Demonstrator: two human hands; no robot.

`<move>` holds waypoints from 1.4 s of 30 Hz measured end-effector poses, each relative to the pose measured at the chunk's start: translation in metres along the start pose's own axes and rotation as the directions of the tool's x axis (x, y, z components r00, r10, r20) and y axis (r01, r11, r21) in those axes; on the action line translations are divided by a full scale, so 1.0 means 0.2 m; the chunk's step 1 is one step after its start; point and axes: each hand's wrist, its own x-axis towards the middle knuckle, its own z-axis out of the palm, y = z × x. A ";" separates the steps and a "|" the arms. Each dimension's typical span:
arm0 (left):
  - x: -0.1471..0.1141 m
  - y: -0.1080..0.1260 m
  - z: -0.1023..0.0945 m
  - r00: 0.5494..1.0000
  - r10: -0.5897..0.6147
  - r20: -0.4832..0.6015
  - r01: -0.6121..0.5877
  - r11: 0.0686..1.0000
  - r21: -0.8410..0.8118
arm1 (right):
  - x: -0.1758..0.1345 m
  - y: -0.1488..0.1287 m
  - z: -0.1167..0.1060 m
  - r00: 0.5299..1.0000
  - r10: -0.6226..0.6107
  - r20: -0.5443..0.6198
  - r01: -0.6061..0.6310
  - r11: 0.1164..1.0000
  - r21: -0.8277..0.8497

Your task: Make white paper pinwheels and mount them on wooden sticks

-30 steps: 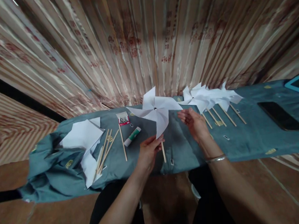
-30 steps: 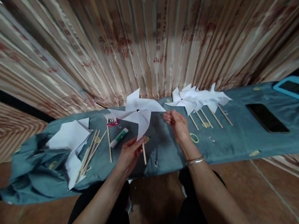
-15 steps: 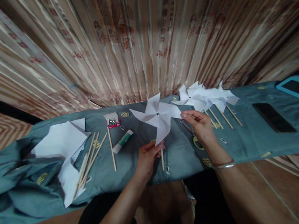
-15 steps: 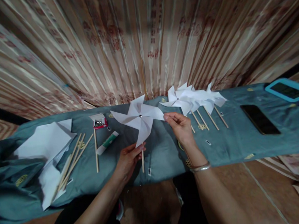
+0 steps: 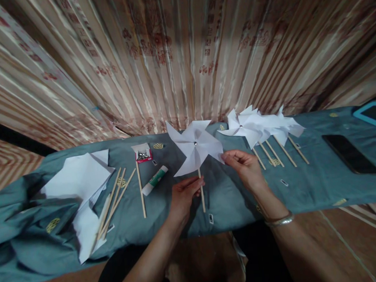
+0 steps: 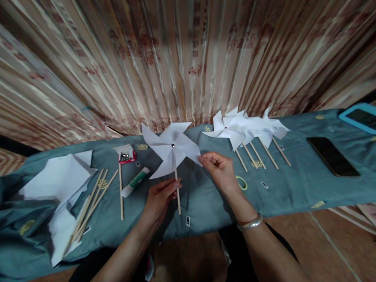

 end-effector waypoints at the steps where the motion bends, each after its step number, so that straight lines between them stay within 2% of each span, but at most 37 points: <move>1: 0.00 0.00 0.00 1.000 0.003 -0.008 -0.003 1.000 0.005 | -0.01 0.00 0.01 1.000 0.007 0.014 -0.007 1.000 0.022; 9: 0.01 0.00 -0.01 1.000 -0.010 -0.026 0.011 0.999 0.032 | -0.03 0.01 0.07 0.998 0.000 0.066 -0.008 0.992 0.129; 17: 0.02 -0.01 -0.01 1.000 0.000 -0.031 0.001 0.999 0.047 | -0.06 -0.01 0.10 0.990 0.059 0.127 -0.079 0.984 0.162; 37: 0.03 -0.03 -0.02 1.000 -0.016 -0.023 0.017 1.000 0.009 | -0.12 -0.01 0.15 0.965 0.075 0.252 -0.125 0.974 0.189; 42: 0.03 -0.04 -0.01 1.000 -0.001 0.012 0.001 1.000 0.000 | -0.13 -0.01 0.16 0.960 0.089 0.266 -0.134 0.979 0.156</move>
